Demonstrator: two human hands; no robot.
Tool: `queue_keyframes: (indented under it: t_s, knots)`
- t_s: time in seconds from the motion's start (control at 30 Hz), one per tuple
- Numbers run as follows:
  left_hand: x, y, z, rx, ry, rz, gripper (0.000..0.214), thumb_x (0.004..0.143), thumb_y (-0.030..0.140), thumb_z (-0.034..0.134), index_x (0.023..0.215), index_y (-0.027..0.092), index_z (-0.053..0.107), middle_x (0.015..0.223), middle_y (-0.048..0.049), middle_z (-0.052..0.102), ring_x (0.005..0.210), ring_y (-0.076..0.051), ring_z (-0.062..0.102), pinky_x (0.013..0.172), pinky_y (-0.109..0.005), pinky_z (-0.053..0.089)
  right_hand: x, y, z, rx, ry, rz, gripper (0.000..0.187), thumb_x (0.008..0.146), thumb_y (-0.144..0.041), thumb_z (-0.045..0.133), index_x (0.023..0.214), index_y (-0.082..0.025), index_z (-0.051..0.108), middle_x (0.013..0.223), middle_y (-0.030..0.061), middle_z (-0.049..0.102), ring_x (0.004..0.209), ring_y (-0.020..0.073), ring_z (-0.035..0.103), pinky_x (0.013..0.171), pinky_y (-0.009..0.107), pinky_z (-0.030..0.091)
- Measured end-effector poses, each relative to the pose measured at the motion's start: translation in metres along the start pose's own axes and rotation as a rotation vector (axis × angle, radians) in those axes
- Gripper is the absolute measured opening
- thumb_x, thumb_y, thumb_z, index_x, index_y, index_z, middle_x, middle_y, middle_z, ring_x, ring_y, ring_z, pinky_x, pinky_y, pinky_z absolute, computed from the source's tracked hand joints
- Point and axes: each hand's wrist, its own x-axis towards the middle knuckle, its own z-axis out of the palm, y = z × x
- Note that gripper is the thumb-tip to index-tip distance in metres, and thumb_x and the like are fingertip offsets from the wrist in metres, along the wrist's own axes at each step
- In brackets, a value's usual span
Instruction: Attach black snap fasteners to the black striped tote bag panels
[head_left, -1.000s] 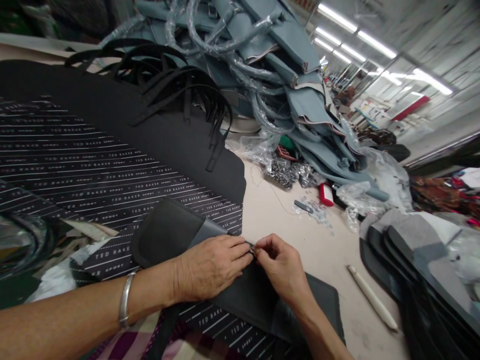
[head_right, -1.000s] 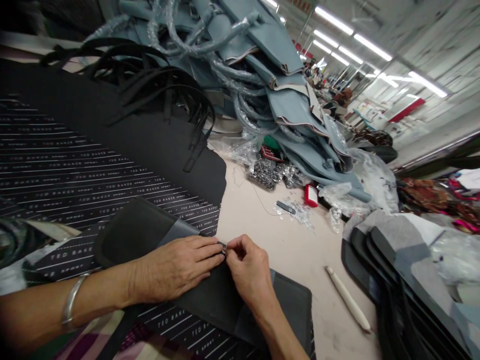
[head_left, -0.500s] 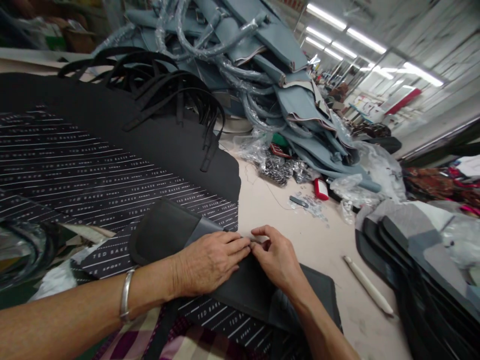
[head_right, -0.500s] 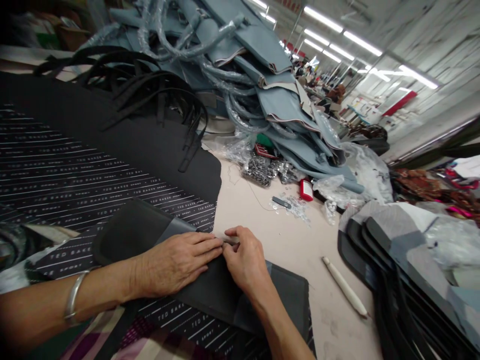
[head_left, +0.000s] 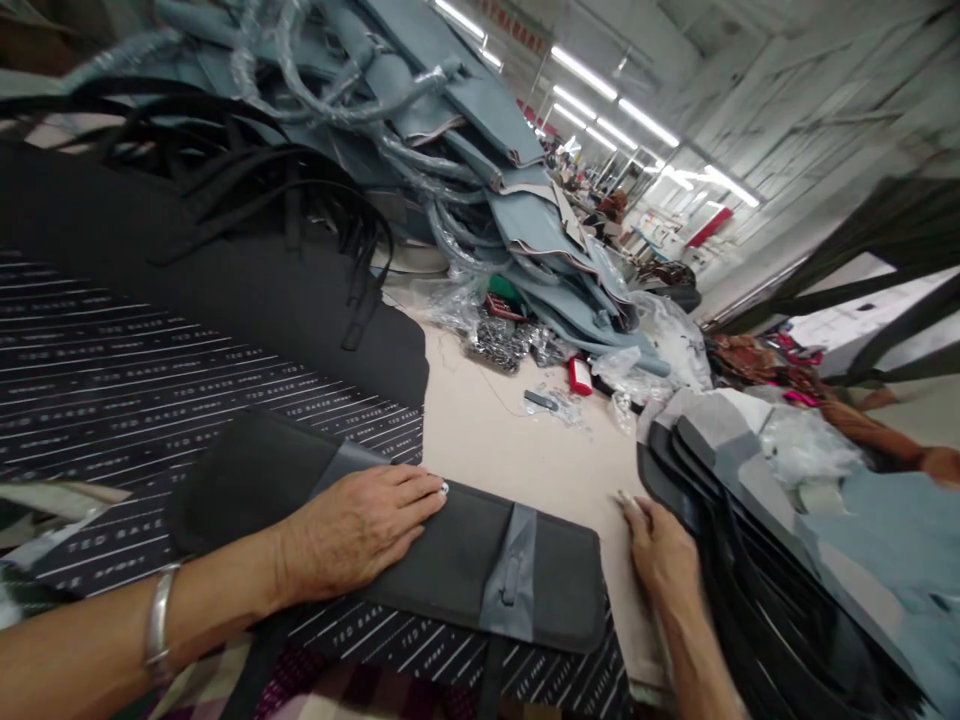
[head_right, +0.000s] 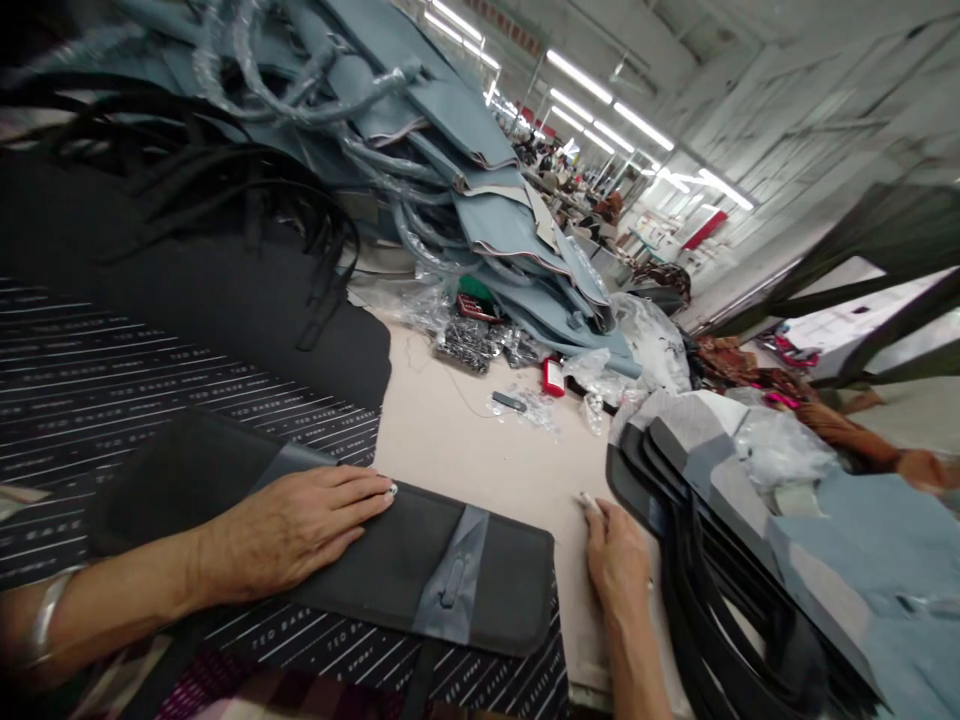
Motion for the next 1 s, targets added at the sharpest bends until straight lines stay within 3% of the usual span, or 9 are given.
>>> queue_keyframes:
  t_s: [0.1, 0.17, 0.23, 0.3, 0.37, 0.47, 0.57, 0.8, 1.0]
  knots:
    - [-0.001, 0.000, 0.000, -0.049, -0.025, -0.032, 0.031, 0.094, 0.019, 0.050, 0.122, 0.014, 0.062, 0.123, -0.0078, 0.067, 0.116, -0.023, 0.058, 0.103, -0.037, 0.046, -0.006, -0.025, 0.000, 0.219, 0.155, 0.110, 0.046, 0.082, -0.058, 0.054, 0.103, -0.018, 0.062, 0.095, 0.0156, 0.067, 0.091, 0.0334, 0.062, 0.091, 0.060, 0.044]
    - [-0.002, 0.000, 0.000, -0.073, -0.039, -0.035, 0.032, 0.094, 0.020, 0.050, 0.124, 0.013, 0.060, 0.123, -0.0082, 0.067, 0.117, -0.023, 0.058, 0.104, -0.037, 0.046, -0.013, -0.056, 0.001, 0.539, 0.237, 0.175, 0.036, 0.085, -0.052, 0.054, 0.107, -0.023, 0.057, 0.092, 0.0086, 0.065, 0.092, 0.0286, 0.063, 0.091, 0.056, 0.047]
    - [-0.002, 0.000, 0.001, -0.084, -0.044, -0.039, 0.033, 0.094, 0.020, 0.049, 0.125, 0.013, 0.060, 0.123, -0.0086, 0.067, 0.118, -0.023, 0.058, 0.104, -0.038, 0.046, -0.021, -0.092, 0.005, 0.976, 0.169, 0.246, 0.022, 0.086, -0.045, 0.054, 0.099, -0.026, 0.056, 0.085, 0.0024, 0.060, 0.084, 0.0222, 0.063, 0.087, 0.050, 0.051]
    - [-0.002, 0.000, 0.001, -0.092, -0.044, -0.044, 0.033, 0.095, 0.020, 0.049, 0.125, 0.013, 0.060, 0.124, -0.0084, 0.067, 0.118, -0.023, 0.058, 0.104, -0.037, 0.046, -0.028, -0.129, 0.013, 1.374, -0.003, 0.358, 0.015, 0.086, -0.040, 0.054, 0.085, -0.025, 0.054, 0.075, -0.0010, 0.054, 0.071, 0.0170, 0.059, 0.080, 0.043, 0.053]
    - [-0.002, 0.000, 0.001, -0.098, -0.040, -0.049, 0.034, 0.095, 0.021, 0.049, 0.126, 0.013, 0.060, 0.125, -0.0080, 0.066, 0.118, -0.022, 0.057, 0.104, -0.037, 0.045, -0.034, -0.161, 0.025, 1.606, -0.122, 0.472, 0.023, 0.086, -0.039, 0.053, 0.070, -0.023, 0.048, 0.062, -0.0051, 0.043, 0.056, 0.0124, 0.049, 0.066, 0.035, 0.051]
    - [-0.002, -0.001, -0.001, -0.100, -0.032, -0.052, 0.034, 0.094, 0.021, 0.049, 0.125, 0.012, 0.059, 0.126, -0.0078, 0.066, 0.117, -0.022, 0.057, 0.105, -0.037, 0.044, -0.039, -0.191, 0.044, 1.640, -0.137, 0.495, 0.046, 0.090, -0.043, 0.052, 0.057, -0.022, 0.027, 0.050, -0.0104, 0.021, 0.041, 0.0078, 0.026, 0.050, 0.024, 0.038]
    - [-0.001, -0.001, -0.002, -0.103, -0.023, -0.052, 0.033, 0.093, 0.021, 0.051, 0.123, 0.012, 0.060, 0.124, -0.0072, 0.067, 0.114, -0.022, 0.059, 0.103, -0.037, 0.046, -0.041, -0.203, 0.059, 1.643, -0.141, 0.449, 0.055, 0.089, -0.047, 0.054, 0.057, -0.022, 0.017, 0.046, -0.0118, 0.014, 0.038, 0.0066, 0.013, 0.045, 0.022, 0.030]
    - [-0.001, -0.001, 0.001, -0.120, -0.025, -0.061, 0.034, 0.093, 0.020, 0.051, 0.124, 0.011, 0.059, 0.124, -0.0069, 0.067, 0.116, -0.021, 0.058, 0.104, -0.036, 0.045, -0.044, -0.207, 0.069, 1.893, -0.090, 0.616, 0.049, 0.095, -0.036, 0.047, 0.055, -0.022, 0.024, 0.044, -0.0116, 0.011, 0.036, 0.0086, 0.007, 0.038, 0.021, 0.028]
    - [-0.003, -0.003, 0.001, -0.138, -0.067, -0.057, 0.037, 0.092, 0.020, 0.050, 0.126, 0.010, 0.057, 0.130, -0.0080, 0.064, 0.120, -0.024, 0.054, 0.103, -0.038, 0.045, -0.037, -0.215, 0.068, 1.857, -0.168, 0.498, 0.048, 0.097, -0.034, 0.039, 0.054, -0.021, 0.020, 0.043, -0.0107, 0.008, 0.034, 0.0081, 0.005, 0.034, 0.020, 0.025]
